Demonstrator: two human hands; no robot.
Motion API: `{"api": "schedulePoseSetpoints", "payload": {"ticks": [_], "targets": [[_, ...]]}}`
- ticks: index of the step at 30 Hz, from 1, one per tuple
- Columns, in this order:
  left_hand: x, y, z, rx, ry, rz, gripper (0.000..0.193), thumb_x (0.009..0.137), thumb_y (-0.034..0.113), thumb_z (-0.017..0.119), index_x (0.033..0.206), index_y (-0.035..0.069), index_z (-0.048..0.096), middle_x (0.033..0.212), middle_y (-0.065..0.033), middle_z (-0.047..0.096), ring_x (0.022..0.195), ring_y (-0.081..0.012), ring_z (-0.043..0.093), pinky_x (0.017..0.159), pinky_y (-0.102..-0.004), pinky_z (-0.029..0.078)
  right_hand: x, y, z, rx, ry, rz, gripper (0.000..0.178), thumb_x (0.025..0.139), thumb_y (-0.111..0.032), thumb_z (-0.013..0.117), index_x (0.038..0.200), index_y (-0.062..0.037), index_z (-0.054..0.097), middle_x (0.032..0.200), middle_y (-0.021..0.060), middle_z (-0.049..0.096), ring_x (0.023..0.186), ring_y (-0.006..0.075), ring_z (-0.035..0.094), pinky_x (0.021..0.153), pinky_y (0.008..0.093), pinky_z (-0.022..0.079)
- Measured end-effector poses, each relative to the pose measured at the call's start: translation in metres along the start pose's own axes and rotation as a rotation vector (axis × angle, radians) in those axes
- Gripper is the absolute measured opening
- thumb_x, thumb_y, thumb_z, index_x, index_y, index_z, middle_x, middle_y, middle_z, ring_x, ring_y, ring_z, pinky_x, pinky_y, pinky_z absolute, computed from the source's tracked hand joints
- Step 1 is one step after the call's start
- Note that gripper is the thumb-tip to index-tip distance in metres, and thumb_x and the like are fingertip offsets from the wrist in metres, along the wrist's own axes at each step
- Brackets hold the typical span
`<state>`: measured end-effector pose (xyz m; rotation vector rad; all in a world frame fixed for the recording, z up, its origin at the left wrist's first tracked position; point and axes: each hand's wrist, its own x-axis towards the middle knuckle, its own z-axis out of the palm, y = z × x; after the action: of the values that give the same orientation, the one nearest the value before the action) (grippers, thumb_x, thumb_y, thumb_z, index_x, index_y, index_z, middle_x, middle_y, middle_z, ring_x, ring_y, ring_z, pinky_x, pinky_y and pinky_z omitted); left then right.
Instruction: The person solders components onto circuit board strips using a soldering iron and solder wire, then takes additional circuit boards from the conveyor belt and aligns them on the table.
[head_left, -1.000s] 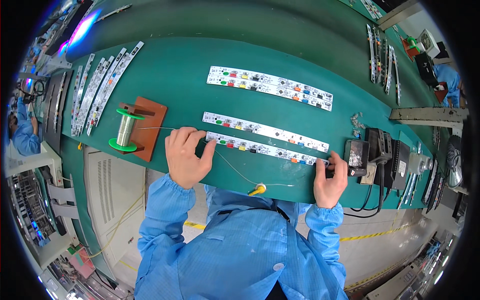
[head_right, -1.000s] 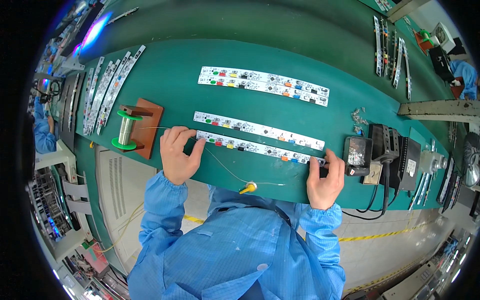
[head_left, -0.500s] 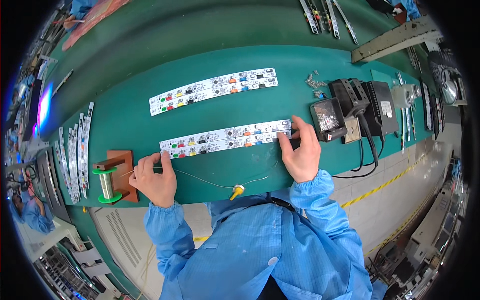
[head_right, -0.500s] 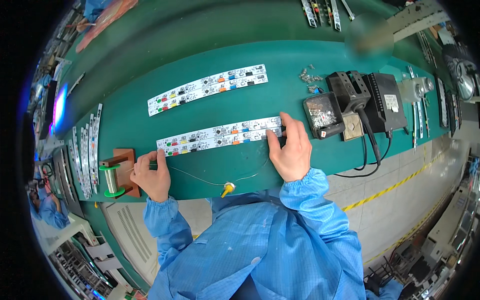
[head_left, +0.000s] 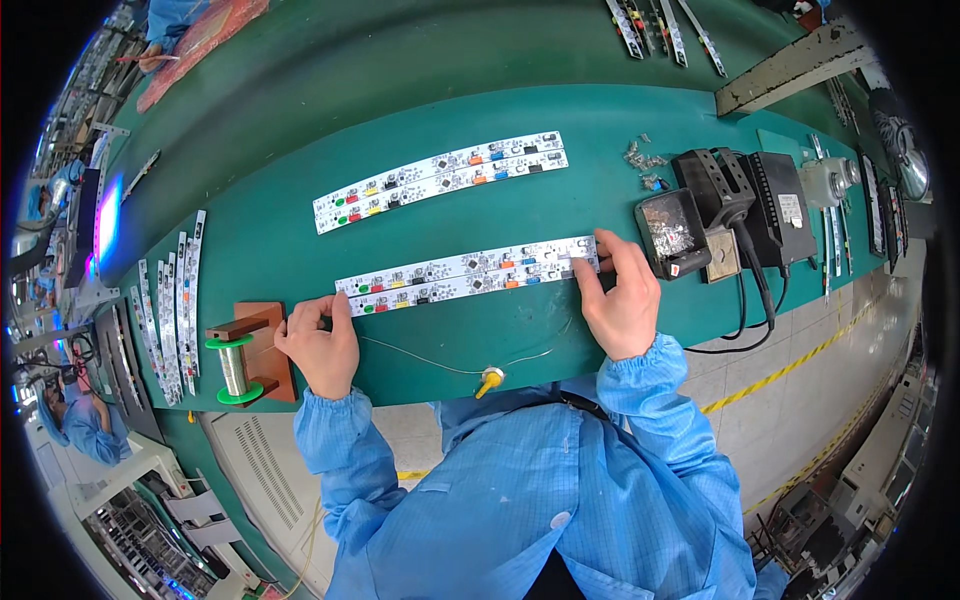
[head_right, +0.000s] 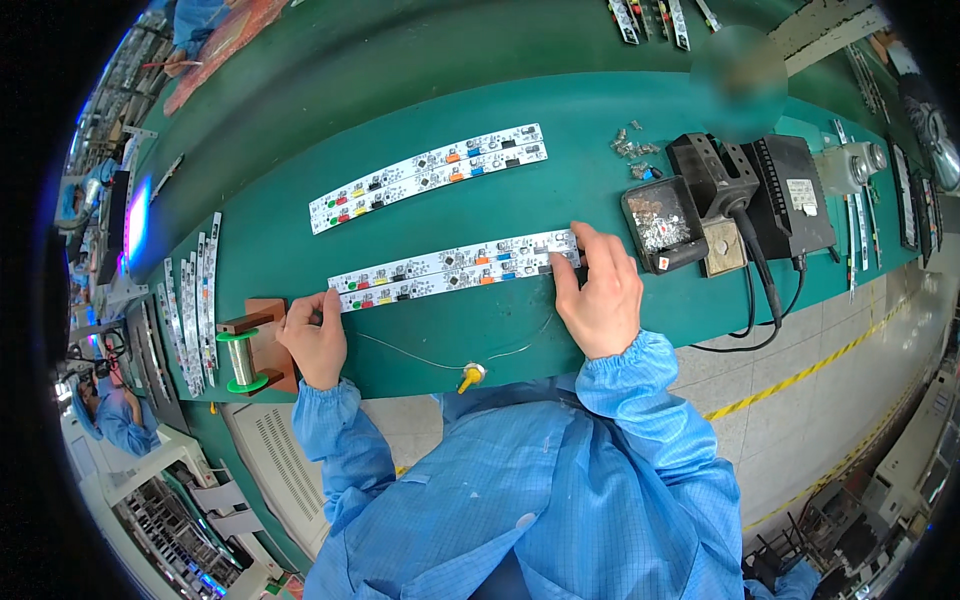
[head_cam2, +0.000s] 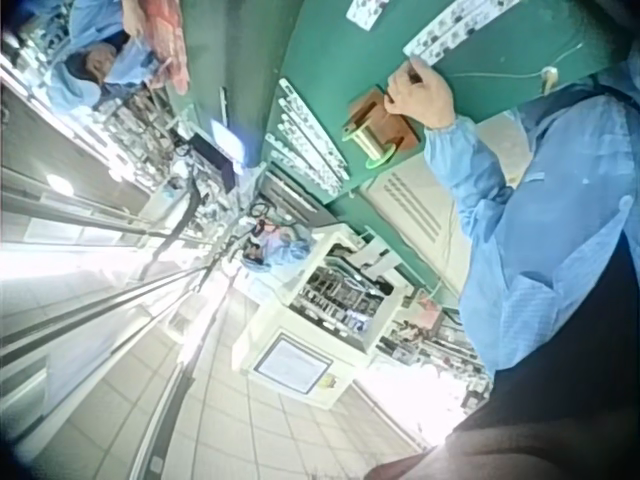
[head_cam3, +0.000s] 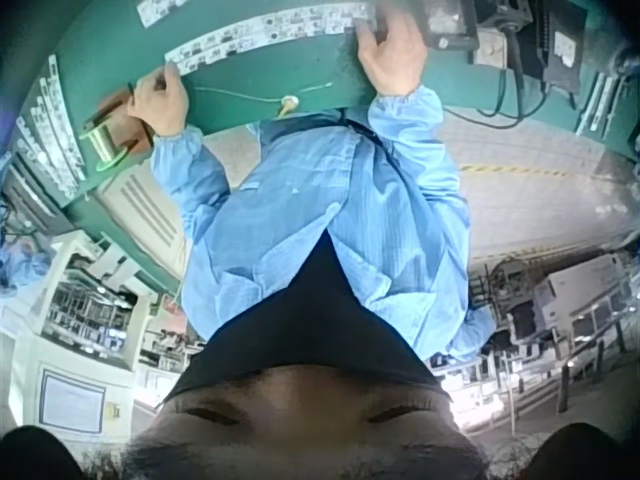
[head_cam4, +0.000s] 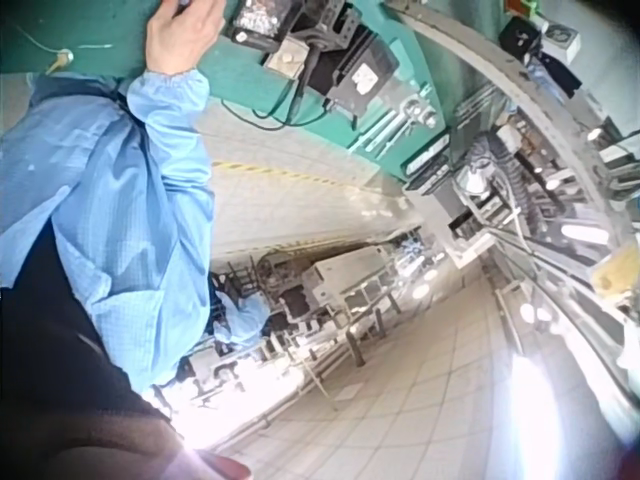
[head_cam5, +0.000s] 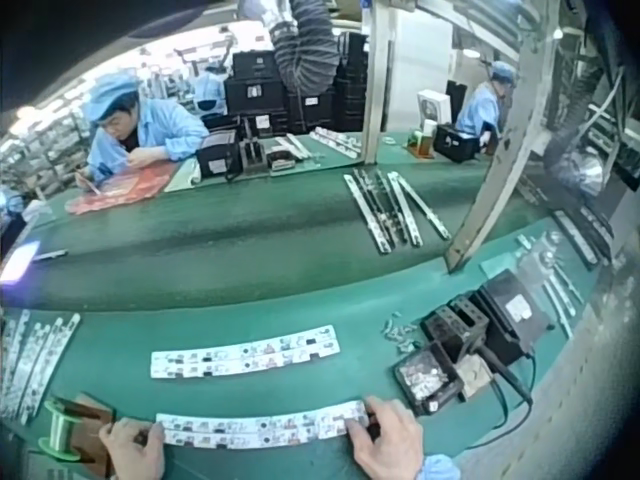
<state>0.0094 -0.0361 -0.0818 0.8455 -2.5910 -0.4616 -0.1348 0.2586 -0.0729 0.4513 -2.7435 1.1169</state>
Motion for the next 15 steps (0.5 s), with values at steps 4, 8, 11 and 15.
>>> {"api": "schedulePoseSetpoints", "payload": {"ticks": [4,8,11,15], "targets": [[0.004,-0.003,0.0,-0.16,-0.062,-0.105,0.013,0.083,0.018,0.068,0.077,0.006,0.066,0.072,-0.0032,0.062,0.066,-0.0184,0.055,0.088,-0.0391,0.032,0.001,-0.001,-0.001,0.009,0.018,0.006,0.037,0.075,-0.003,0.073,0.109,-0.001,0.061,0.089,0.0121,0.062,0.071,0.0224,0.062,0.064,0.0335,0.051],[0.009,-0.013,0.009,-0.177,0.044,0.046,0.018,0.082,0.012,0.071,0.077,-0.004,0.066,0.059,-0.0059,0.061,0.053,-0.0094,0.053,0.05,-0.0257,0.042,0.014,-0.004,0.004,-0.006,0.062,-0.051,0.035,0.074,-0.003,0.072,0.107,-0.001,0.061,0.089,0.0126,0.062,0.072,0.0246,0.062,0.065,0.0338,0.051],[0.022,-0.014,0.011,-0.112,0.062,-0.011,0.02,0.08,0.016,0.072,0.074,-0.003,0.066,0.058,-0.0069,0.062,0.052,-0.0136,0.056,0.053,-0.0292,0.045,0.03,-0.007,0.011,-0.003,0.079,-0.1,0.033,0.075,-0.004,0.072,0.106,-0.0016,0.062,0.09,0.0127,0.063,0.074,0.0262,0.062,0.066,0.035,0.051],[0.041,-0.013,0.015,-0.027,0.064,0.015,0.021,0.081,0.019,0.072,0.075,-0.001,0.067,0.06,-0.0068,0.063,0.053,-0.0164,0.058,0.056,-0.0314,0.046,0.047,-0.005,0.025,-0.006,0.079,-0.096,0.032,0.076,-0.006,0.07,0.107,-0.003,0.062,0.091,0.0131,0.064,0.076,0.0283,0.062,0.068,0.038,0.05]]}}
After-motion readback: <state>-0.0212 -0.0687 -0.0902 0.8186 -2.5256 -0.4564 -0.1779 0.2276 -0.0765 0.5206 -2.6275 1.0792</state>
